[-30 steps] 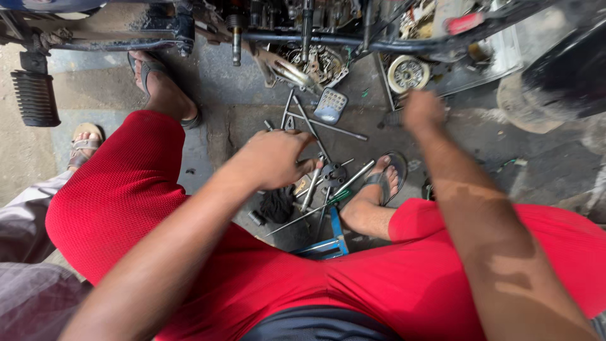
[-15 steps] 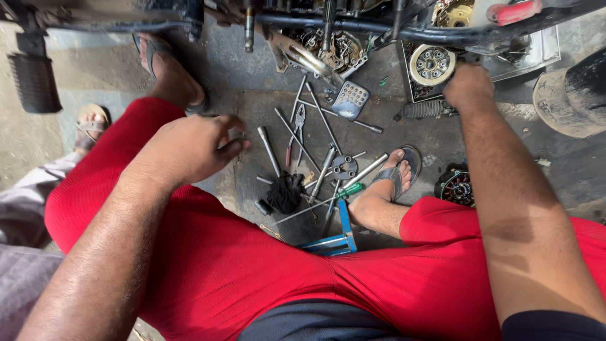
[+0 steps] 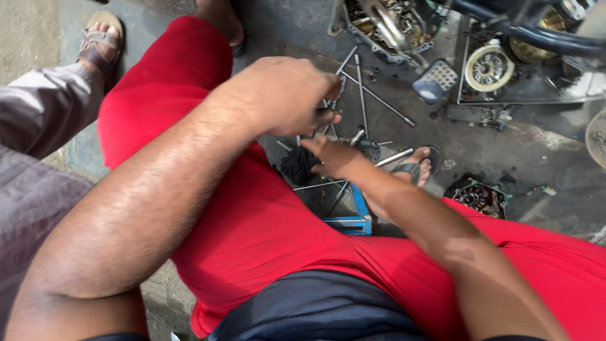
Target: The person sits on the ground and works on a motorcycle engine using a T-handle wrench and a rag. They loosen and tighten bolts, wipe engine parts, and handle a flexible hose near the engine.
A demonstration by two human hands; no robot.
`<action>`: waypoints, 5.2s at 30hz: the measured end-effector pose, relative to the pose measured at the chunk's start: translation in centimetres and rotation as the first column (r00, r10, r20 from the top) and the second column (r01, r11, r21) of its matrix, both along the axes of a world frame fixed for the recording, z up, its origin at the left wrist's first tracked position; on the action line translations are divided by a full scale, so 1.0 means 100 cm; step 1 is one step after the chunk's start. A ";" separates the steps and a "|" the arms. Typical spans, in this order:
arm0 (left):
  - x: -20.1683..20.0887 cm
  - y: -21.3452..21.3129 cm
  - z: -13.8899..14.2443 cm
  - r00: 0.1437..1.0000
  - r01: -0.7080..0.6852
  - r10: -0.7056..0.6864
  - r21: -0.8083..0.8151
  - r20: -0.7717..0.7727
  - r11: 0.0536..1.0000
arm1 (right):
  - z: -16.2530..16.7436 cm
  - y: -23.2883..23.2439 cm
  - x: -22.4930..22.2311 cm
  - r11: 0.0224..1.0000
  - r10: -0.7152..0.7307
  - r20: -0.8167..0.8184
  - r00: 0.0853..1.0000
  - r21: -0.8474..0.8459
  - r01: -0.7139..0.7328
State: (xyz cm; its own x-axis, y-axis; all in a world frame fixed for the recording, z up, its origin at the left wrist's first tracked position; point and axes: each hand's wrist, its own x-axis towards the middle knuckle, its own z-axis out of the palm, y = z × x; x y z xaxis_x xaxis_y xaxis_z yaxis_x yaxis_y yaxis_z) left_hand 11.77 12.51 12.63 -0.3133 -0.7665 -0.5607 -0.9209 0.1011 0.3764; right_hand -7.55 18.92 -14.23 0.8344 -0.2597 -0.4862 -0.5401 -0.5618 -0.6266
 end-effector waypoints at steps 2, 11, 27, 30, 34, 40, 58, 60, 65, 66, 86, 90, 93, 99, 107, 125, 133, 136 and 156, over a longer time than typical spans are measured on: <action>0.003 0.006 -0.003 1.000 0.013 -0.013 -0.022 0.007 1.000 | -0.013 0.038 0.025 0.999 0.041 0.009 0.999 0.003 -0.041; 0.039 0.037 -0.009 0.999 -0.020 0.019 0.023 0.038 1.000 | -0.027 0.007 0.055 0.775 -0.583 0.270 0.766 0.468 0.425; 0.039 0.031 0.042 0.762 -0.621 0.414 -0.383 -0.498 0.684 | 0.198 -0.095 0.052 -0.029 -0.923 0.055 -0.380 0.977 0.211; 0.033 0.026 0.048 0.748 -0.639 0.433 -0.372 -0.502 0.673 | 0.198 -0.132 0.018 -0.194 -0.714 -0.050 -0.698 0.973 0.129; 0.017 0.022 0.044 0.833 -0.539 0.420 -0.362 -0.360 0.760 | 0.200 -0.175 -0.019 -0.315 -0.884 -0.197 -0.424 0.921 0.228; 0.000 0.011 0.027 0.900 -0.434 0.361 -0.413 -0.245 0.801 | 0.182 -0.214 -0.010 -0.333 -0.928 -0.334 -0.166 0.942 -0.037; -0.014 -0.015 0.015 0.931 -0.365 0.356 -0.284 -0.084 0.887 | 0.164 -0.221 0.009 -0.373 -0.843 -0.336 -0.420 0.928 0.007; -0.015 -0.016 0.013 0.933 -0.358 0.354 -0.260 -0.062 0.897 | 0.160 -0.223 0.008 -0.349 -0.853 -0.303 -0.426 0.937 0.032; -0.019 -0.021 0.004 0.939 -0.342 0.337 -0.296 -0.069 0.892 | 0.149 -0.227 0.004 -0.297 -0.881 -0.276 -0.384 0.955 -0.004; -0.020 -0.022 0.002 0.938 -0.345 0.341 -0.285 -0.066 0.894 | 0.147 -0.228 0.003 -0.298 -0.882 -0.274 -0.384 0.954 0.003; -0.019 -0.023 -0.008 0.938 -0.344 0.338 -0.280 -0.071 0.896 | 0.138 -0.219 0.002 -0.256 -0.903 -0.181 -0.389 0.955 0.150; -0.019 -0.021 -0.007 0.941 -0.338 0.330 -0.319 -0.079 0.886 | 0.138 -0.214 0.003 -0.259 -0.901 -0.206 -0.381 0.961 0.093; -0.017 -0.019 -0.007 0.938 -0.345 0.339 -0.311 -0.074 0.886 | 0.137 -0.210 0.004 -0.264 -0.900 -0.226 -0.372 0.963 0.052; -0.014 -0.018 -0.008 0.938 -0.346 0.335 -0.342 -0.092 0.874 | 0.135 -0.199 0.008 -0.267 -0.903 -0.249 -0.350 0.964 0.002; -0.012 -0.015 -0.004 0.945 -0.325 0.313 -0.365 -0.093 0.872 | 0.140 -0.177 0.010 -0.278 -0.903 -0.253 -0.347 0.960 0.023; 0.008 0.002 0.021 0.929 -0.353 0.207 -0.565 -0.307 0.746 | 0.054 -0.022 0.051 -0.440 -0.896 -0.431 -0.103 0.836 0.328; 0.004 0.007 0.031 0.927 -0.359 0.243 -0.493 -0.284 0.792 | 0.038 -0.085 -0.086 -0.703 -0.608 -0.498 -0.619 0.700 0.127; 0.002 0.007 0.033 0.922 -0.376 0.279 -0.449 -0.269 0.810 | 0.070 -0.121 -0.131 -0.635 -0.472 -0.466 -0.749 0.768 -0.078; 0.000 0.010 0.021 0.985 -0.168 0.173 -0.344 -0.017 0.924 | 0.100 -0.031 0.047 -0.182 -0.755 -0.087 0.650 0.980 -0.081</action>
State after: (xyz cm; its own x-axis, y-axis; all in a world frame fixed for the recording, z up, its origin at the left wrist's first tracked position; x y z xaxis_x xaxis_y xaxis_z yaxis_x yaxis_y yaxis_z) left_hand 11.81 13.53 14.78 -0.1553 -0.9538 -0.2572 -0.9403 0.0629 0.3345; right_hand -2.83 15.86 -4.20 0.9308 -0.2758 -0.2397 0.1674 0.9049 -0.3912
